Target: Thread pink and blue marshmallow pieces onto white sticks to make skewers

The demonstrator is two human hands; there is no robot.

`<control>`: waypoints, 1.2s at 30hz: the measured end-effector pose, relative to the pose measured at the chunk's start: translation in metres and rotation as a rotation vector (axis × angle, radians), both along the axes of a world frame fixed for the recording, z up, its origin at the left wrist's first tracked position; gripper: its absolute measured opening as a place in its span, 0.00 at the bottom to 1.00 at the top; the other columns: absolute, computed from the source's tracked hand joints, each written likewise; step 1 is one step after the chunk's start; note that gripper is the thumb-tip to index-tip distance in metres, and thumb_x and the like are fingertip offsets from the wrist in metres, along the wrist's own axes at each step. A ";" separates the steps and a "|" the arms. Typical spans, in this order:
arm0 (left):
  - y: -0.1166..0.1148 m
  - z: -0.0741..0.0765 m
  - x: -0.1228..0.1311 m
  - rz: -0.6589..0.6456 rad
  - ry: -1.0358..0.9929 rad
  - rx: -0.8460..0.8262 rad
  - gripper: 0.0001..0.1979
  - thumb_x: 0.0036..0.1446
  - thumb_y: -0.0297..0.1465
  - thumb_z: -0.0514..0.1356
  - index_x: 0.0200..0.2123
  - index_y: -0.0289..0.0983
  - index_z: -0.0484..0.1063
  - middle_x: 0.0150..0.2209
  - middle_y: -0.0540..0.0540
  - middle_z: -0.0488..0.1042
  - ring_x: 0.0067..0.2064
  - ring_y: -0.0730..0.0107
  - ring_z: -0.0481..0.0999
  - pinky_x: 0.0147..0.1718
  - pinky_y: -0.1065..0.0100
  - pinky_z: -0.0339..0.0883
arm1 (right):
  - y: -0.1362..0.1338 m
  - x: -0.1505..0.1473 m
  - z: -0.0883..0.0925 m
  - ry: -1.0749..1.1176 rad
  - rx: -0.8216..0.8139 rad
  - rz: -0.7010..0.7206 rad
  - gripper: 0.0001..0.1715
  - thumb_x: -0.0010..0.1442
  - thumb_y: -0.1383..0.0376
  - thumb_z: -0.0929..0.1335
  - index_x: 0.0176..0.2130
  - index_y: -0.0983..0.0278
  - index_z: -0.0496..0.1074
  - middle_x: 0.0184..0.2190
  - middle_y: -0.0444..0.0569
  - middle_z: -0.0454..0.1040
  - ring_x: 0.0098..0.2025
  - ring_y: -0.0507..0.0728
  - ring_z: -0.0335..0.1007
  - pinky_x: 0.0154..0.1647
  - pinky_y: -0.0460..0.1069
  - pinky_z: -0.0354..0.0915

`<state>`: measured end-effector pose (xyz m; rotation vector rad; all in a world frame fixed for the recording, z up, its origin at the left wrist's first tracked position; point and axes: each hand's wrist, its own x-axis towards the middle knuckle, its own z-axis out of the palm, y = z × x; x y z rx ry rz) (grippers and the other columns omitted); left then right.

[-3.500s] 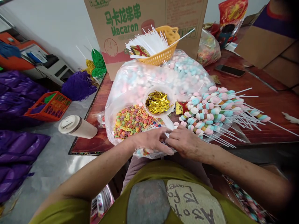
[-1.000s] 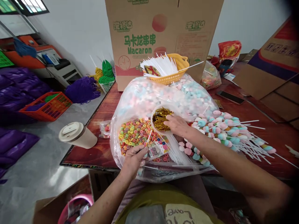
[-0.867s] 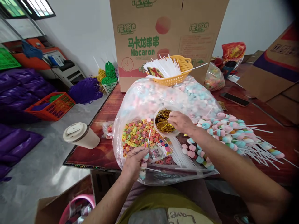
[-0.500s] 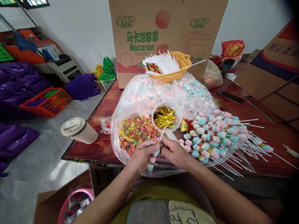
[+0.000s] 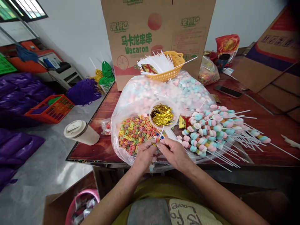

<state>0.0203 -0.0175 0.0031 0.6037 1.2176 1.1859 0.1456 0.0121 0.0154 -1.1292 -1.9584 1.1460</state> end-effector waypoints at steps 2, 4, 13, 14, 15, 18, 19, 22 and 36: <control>-0.004 0.001 -0.001 -0.054 0.010 0.014 0.09 0.45 0.33 0.60 0.22 0.34 0.65 0.16 0.56 0.58 0.16 0.84 0.53 0.15 0.79 0.44 | -0.002 -0.006 -0.009 0.003 0.034 -0.022 0.15 0.60 0.59 0.59 0.24 0.63 0.60 0.21 0.42 0.64 0.25 0.50 0.57 0.27 0.45 0.56; -0.008 0.001 -0.006 -0.093 0.021 0.032 0.08 0.47 0.33 0.58 0.22 0.34 0.65 0.17 0.55 0.60 0.17 0.84 0.56 0.15 0.79 0.47 | -0.003 -0.008 -0.016 -0.014 0.095 -0.047 0.14 0.60 0.59 0.59 0.26 0.62 0.62 0.22 0.44 0.67 0.26 0.51 0.60 0.28 0.46 0.57; -0.009 -0.009 -0.006 -0.019 -0.166 0.008 0.21 0.42 0.45 0.66 0.22 0.34 0.64 0.16 0.55 0.62 0.14 0.84 0.54 0.12 0.78 0.47 | -0.007 -0.006 -0.020 0.155 -0.015 -0.106 0.14 0.59 0.61 0.61 0.45 0.62 0.56 0.19 0.37 0.61 0.21 0.51 0.60 0.23 0.45 0.56; -0.007 -0.010 -0.005 0.023 -0.179 0.003 0.21 0.41 0.44 0.66 0.22 0.34 0.64 0.15 0.56 0.62 0.14 0.84 0.54 0.12 0.79 0.47 | -0.008 -0.006 -0.021 0.210 -0.056 -0.084 0.16 0.59 0.60 0.61 0.47 0.62 0.56 0.20 0.37 0.62 0.22 0.51 0.61 0.24 0.45 0.58; -0.006 -0.010 -0.004 0.051 -0.166 0.006 0.20 0.42 0.44 0.66 0.22 0.34 0.64 0.15 0.56 0.62 0.14 0.84 0.54 0.12 0.79 0.47 | -0.008 -0.005 -0.023 0.231 -0.074 -0.056 0.16 0.59 0.60 0.61 0.47 0.62 0.57 0.22 0.38 0.64 0.24 0.51 0.62 0.25 0.45 0.59; -0.005 -0.013 -0.004 0.064 -0.012 0.062 0.19 0.46 0.45 0.64 0.24 0.34 0.65 0.16 0.57 0.61 0.15 0.84 0.57 0.13 0.80 0.50 | -0.009 -0.001 -0.025 0.121 0.013 -0.021 0.06 0.58 0.63 0.62 0.35 0.63 0.65 0.26 0.43 0.69 0.28 0.51 0.64 0.30 0.46 0.61; -0.005 -0.014 -0.005 0.054 0.036 0.081 0.19 0.47 0.45 0.63 0.23 0.34 0.64 0.16 0.56 0.61 0.15 0.84 0.57 0.14 0.80 0.51 | -0.008 -0.001 -0.025 0.086 0.058 -0.030 0.07 0.58 0.63 0.62 0.31 0.63 0.66 0.26 0.44 0.70 0.29 0.51 0.64 0.31 0.46 0.61; -0.007 -0.017 -0.007 -0.026 0.067 0.093 0.21 0.49 0.46 0.61 0.22 0.34 0.62 0.17 0.56 0.61 0.16 0.85 0.58 0.14 0.80 0.52 | -0.006 -0.001 -0.023 0.083 0.146 -0.066 0.10 0.59 0.64 0.61 0.29 0.63 0.67 0.26 0.45 0.71 0.30 0.51 0.65 0.33 0.46 0.61; -0.010 -0.001 -0.028 -0.395 -0.227 -0.020 0.21 0.38 0.43 0.69 0.19 0.31 0.68 0.15 0.51 0.65 0.16 0.78 0.64 0.14 0.76 0.57 | -0.003 0.016 0.008 0.090 0.229 0.321 0.14 0.61 0.63 0.61 0.27 0.64 0.67 0.24 0.45 0.68 0.28 0.50 0.62 0.30 0.46 0.58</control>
